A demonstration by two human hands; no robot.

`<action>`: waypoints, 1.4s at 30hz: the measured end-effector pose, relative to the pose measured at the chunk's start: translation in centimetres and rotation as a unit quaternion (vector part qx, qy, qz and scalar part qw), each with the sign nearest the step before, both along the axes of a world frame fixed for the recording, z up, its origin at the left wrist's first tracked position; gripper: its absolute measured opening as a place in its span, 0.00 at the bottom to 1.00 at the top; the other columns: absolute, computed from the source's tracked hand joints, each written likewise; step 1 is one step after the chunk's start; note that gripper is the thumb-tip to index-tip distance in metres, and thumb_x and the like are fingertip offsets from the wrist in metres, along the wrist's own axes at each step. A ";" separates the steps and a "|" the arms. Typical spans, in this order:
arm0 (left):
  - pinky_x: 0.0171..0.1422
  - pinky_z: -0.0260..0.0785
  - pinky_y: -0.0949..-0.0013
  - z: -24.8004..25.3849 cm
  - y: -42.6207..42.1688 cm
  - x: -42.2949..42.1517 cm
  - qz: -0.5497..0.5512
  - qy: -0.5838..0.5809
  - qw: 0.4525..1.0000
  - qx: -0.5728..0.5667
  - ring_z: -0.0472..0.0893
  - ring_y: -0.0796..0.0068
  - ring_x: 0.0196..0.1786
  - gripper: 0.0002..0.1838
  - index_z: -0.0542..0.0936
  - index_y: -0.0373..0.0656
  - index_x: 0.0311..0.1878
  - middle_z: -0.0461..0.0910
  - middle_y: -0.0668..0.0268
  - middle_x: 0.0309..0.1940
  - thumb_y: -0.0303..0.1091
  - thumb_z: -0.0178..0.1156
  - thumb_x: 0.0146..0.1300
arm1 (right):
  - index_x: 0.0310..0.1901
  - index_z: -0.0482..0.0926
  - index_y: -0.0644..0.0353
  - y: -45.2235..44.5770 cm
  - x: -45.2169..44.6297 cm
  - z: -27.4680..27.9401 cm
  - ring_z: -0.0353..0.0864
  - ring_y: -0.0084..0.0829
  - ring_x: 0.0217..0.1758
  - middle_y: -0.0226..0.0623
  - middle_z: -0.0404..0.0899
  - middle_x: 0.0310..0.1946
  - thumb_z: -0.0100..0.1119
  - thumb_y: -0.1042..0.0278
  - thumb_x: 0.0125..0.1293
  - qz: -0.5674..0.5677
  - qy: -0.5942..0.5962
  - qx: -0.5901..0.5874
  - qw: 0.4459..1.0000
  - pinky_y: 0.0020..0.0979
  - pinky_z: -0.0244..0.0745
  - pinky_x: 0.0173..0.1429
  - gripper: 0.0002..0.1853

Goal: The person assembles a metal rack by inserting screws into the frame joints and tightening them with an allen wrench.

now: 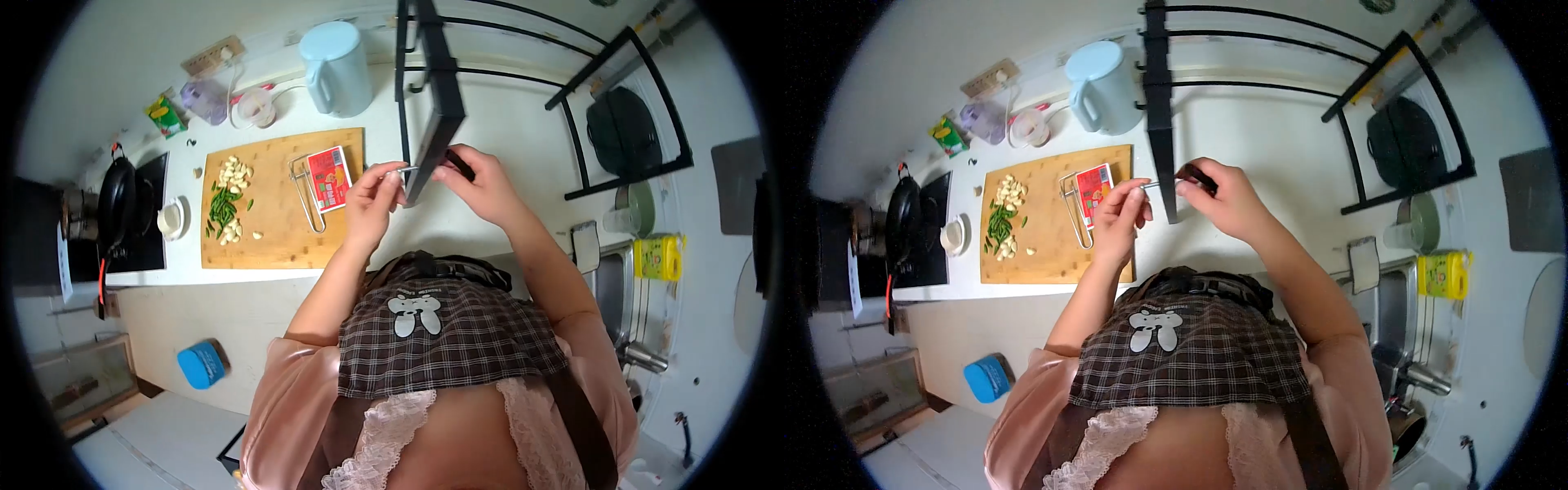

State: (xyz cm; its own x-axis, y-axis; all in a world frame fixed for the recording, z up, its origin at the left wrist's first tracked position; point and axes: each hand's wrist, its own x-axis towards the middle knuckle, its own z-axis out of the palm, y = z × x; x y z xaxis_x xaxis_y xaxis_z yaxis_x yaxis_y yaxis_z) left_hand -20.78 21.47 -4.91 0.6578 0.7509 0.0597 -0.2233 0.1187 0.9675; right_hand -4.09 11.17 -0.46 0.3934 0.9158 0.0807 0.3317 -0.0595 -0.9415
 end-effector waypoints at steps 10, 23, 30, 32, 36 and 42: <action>0.30 0.62 0.81 0.3 0.8 -0.3 -0.013 0.037 0.995 0.087 0.72 0.85 0.28 0.09 0.77 0.40 0.48 0.74 0.71 0.26 0.33 0.50 0.71 | 0.43 0.78 0.67 0.1 -0.7 0.2 0.77 0.18 0.37 0.32 0.82 0.34 0.59 0.73 0.63 0.024 0.080 -0.009 0.996 0.23 0.72 0.43 0.09; 0.34 0.59 0.83 1.5 -0.7 0.3 0.076 0.045 0.995 0.041 0.69 0.88 0.30 0.08 0.77 0.38 0.46 0.77 0.73 0.32 0.31 0.56 0.68 | 0.44 0.79 0.64 0.7 -0.8 -0.9 0.70 0.16 0.28 0.25 0.76 0.27 0.64 0.69 0.59 0.026 0.112 0.055 0.992 0.22 0.68 0.33 0.13; 0.39 0.64 0.82 0.9 0.1 -0.4 0.086 0.063 0.992 0.071 0.73 0.86 0.36 0.11 0.78 0.35 0.49 0.80 0.67 0.38 0.30 0.58 0.66 | 0.45 0.79 0.63 0.6 -1.1 -1.3 0.69 0.17 0.28 0.25 0.74 0.26 0.64 0.69 0.59 0.016 0.102 0.056 0.993 0.22 0.68 0.33 0.13; 0.39 0.64 0.82 1.1 0.1 -0.2 0.098 0.073 0.989 0.086 0.72 0.87 0.36 0.11 0.78 0.34 0.48 0.80 0.68 0.37 0.30 0.58 0.66 | 0.40 0.78 0.66 0.7 -1.3 -1.6 0.72 0.20 0.26 0.31 0.78 0.26 0.63 0.69 0.58 0.003 0.109 0.084 0.990 0.25 0.70 0.32 0.11; 0.38 0.63 0.83 1.8 -0.4 0.1 0.123 0.119 0.972 0.162 0.70 0.88 0.33 0.10 0.80 0.34 0.46 0.79 0.70 0.33 0.31 0.59 0.66 | 0.40 0.79 0.66 0.6 -1.3 -1.5 0.72 0.20 0.26 0.31 0.78 0.26 0.63 0.69 0.59 0.001 0.109 0.069 0.992 0.25 0.70 0.32 0.11; 0.37 0.63 0.82 3.1 -0.7 0.1 0.124 0.192 0.938 0.261 0.71 0.87 0.32 0.10 0.81 0.34 0.43 0.79 0.72 0.31 0.31 0.61 0.65 | 0.40 0.78 0.66 0.5 -1.4 -1.2 0.73 0.21 0.26 0.32 0.78 0.25 0.63 0.69 0.59 -0.007 0.093 0.083 0.992 0.26 0.70 0.33 0.11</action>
